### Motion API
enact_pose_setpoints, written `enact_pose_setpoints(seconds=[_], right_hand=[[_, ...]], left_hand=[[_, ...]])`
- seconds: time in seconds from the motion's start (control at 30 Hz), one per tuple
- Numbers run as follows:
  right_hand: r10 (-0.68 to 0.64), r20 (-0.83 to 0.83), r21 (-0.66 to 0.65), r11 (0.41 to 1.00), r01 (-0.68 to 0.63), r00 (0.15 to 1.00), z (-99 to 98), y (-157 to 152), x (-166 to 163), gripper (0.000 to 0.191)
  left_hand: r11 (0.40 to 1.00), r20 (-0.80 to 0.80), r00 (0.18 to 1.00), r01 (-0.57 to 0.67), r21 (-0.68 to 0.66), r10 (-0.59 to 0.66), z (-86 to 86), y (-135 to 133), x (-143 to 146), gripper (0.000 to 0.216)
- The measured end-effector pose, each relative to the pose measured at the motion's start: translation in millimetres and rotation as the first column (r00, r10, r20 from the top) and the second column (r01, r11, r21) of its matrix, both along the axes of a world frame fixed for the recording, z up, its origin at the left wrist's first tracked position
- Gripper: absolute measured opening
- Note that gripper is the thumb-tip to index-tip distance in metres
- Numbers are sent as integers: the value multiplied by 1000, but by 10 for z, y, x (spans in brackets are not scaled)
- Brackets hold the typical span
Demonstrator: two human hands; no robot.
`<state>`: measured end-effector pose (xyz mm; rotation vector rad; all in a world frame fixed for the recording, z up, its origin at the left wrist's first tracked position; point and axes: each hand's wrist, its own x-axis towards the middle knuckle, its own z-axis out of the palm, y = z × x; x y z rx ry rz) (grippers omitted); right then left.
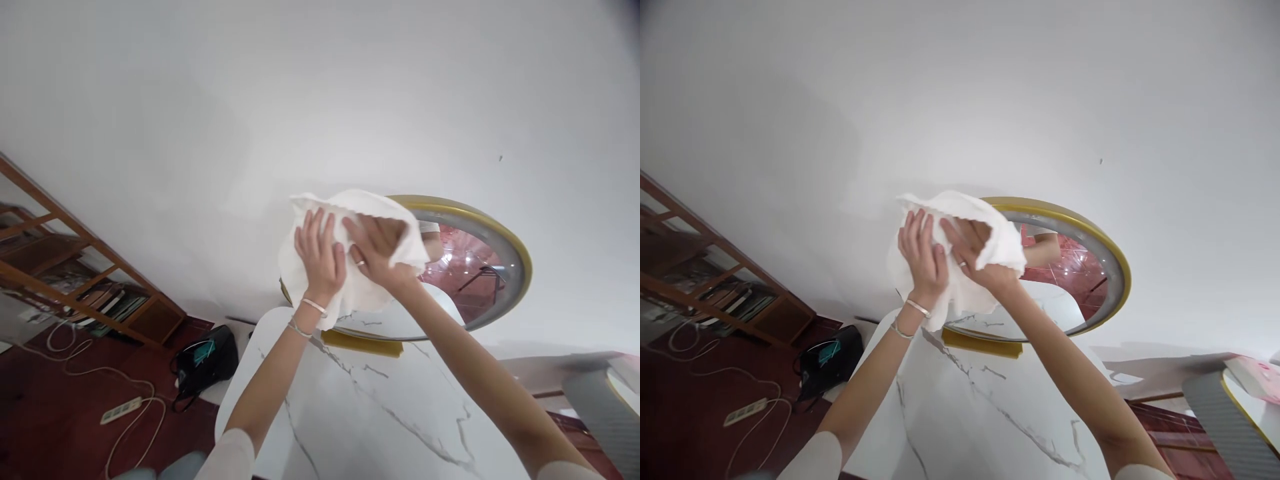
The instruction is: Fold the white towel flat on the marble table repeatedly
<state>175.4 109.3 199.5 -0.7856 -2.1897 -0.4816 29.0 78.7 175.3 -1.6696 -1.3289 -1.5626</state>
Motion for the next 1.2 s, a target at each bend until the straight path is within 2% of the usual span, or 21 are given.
enact_pose_setpoints(seconds=[0.07,0.17,0.3,0.43,0.5,0.57,0.73,0.83,0.9,0.97,1.03,1.13,1.2], right_hand=[[-87,-41,125,988,91,995,-43,20,202,48],[-213,-177,293,921,258,961,-149,44,618,56],[-269,-319,378,843,382,909,-321,134,1137,58],[-268,-429,388,808,444,863,-522,194,1479,57],[-293,-459,348,809,473,839,-633,176,1591,57],[-347,-465,252,830,498,815,-750,132,1676,56],[-450,-412,17,866,500,792,-1035,-4,1847,49],[-413,-406,-52,901,430,815,-1145,-85,1912,45],[-330,-485,-80,939,334,810,-1154,-141,1904,40],[-257,-647,-105,963,250,718,-1100,-187,1854,32],[-240,-806,-167,969,182,542,-992,-199,1802,26],[-329,-890,-327,943,63,315,-795,-129,1834,29],[-461,-849,-485,874,-34,258,-691,-40,1952,36]], left_hand=[[1000,-74,997,6,-11,-7,94,-1,238,46],[997,-244,968,39,-65,-53,267,-42,597,44],[993,-427,900,36,-113,-81,395,-87,1040,45],[987,-503,850,118,-109,-157,357,-46,1349,40],[973,-514,826,178,-148,-229,342,1,1431,38],[962,-488,830,219,-163,-272,368,43,1463,37],[989,-204,968,139,-44,-145,541,26,1393,42],[992,-173,976,127,-23,-129,563,2,1346,46],[990,-187,972,138,-30,-141,523,15,1344,46],[988,-177,972,153,-26,-155,468,37,1365,41],[983,-141,973,181,-20,-182,427,49,1393,34],[967,-89,963,256,-18,-256,420,29,1414,30],[954,-72,951,300,-8,-300,433,-3,1408,28]])
